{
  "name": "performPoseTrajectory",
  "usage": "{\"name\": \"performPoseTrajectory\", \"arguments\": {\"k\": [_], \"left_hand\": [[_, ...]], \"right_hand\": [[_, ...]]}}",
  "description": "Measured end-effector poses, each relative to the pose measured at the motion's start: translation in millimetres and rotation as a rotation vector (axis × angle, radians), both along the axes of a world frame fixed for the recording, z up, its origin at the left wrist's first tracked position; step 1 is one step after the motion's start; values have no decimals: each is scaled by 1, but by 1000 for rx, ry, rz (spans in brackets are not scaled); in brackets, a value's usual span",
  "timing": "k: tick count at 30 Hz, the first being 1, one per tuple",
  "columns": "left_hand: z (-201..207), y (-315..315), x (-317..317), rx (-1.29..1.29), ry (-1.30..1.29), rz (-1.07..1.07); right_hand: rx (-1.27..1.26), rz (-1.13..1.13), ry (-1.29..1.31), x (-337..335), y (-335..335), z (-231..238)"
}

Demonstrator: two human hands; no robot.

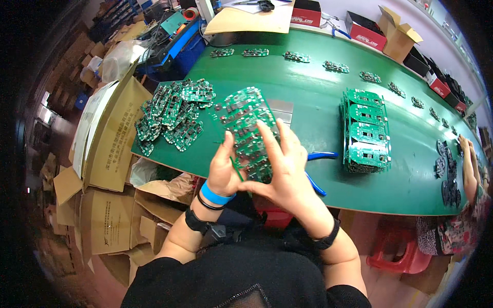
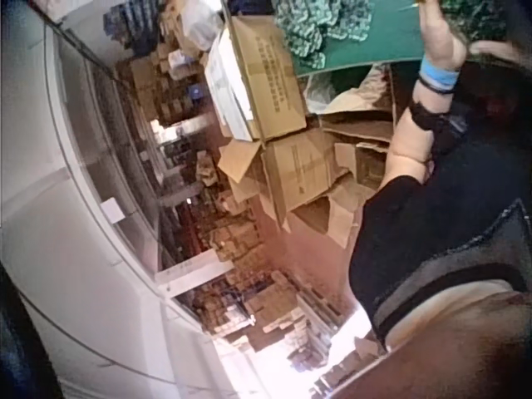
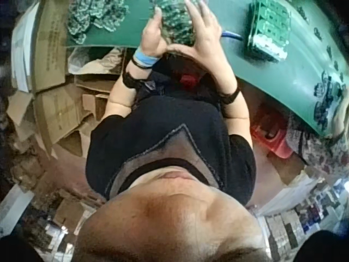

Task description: The person uses blue-handled flush cutters to trim excess green material from the edges of green circuit boards. They pick up boards from a stack, trim the edges, and place the finished boards onto a metal tray on the table.

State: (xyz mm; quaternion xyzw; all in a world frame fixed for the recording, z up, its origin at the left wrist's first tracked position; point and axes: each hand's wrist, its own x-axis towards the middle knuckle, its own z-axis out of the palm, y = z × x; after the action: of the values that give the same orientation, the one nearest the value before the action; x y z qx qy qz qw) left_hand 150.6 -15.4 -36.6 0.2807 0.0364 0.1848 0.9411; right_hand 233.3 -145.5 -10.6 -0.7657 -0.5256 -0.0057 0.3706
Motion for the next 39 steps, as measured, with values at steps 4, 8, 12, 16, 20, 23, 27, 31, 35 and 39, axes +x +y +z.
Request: {"name": "performPoseTrajectory", "arguments": {"k": [4, 8, 12, 16, 20, 23, 27, 31, 35, 39], "left_hand": [[-3, 9, -10, 61, 58, 18], [12, -8, -12, 239, 32, -33], [10, 14, -14, 483, 204, 164], [-39, 28, -16, -188, -60, -195], [-37, 36, -31, -162, 199, 55], [-30, 37, -38, -86, 231, 126], [-29, 47, -42, -234, 128, -24], [-23, 43, -40, -279, 90, 30], [-21, 37, -44, -298, -23, -12], [-27, 26, -49, -129, 79, -74]], "right_hand": [[-86, 91, 194, 7, -14, 10], [-15, 195, 349, 6, -7, -7], [285, 584, 1398, 1, -9, -12], [117, 349, 1208, -7, -7, -18], [-145, -32, 26, 21, -37, -12], [-454, -213, -201, 28, -63, -26], [-445, -197, -207, 26, -67, -40], [-238, -228, -200, 20, -64, -47], [125, -115, 505, 26, -52, -41], [143, 79, 729, 25, -35, -27]]}}
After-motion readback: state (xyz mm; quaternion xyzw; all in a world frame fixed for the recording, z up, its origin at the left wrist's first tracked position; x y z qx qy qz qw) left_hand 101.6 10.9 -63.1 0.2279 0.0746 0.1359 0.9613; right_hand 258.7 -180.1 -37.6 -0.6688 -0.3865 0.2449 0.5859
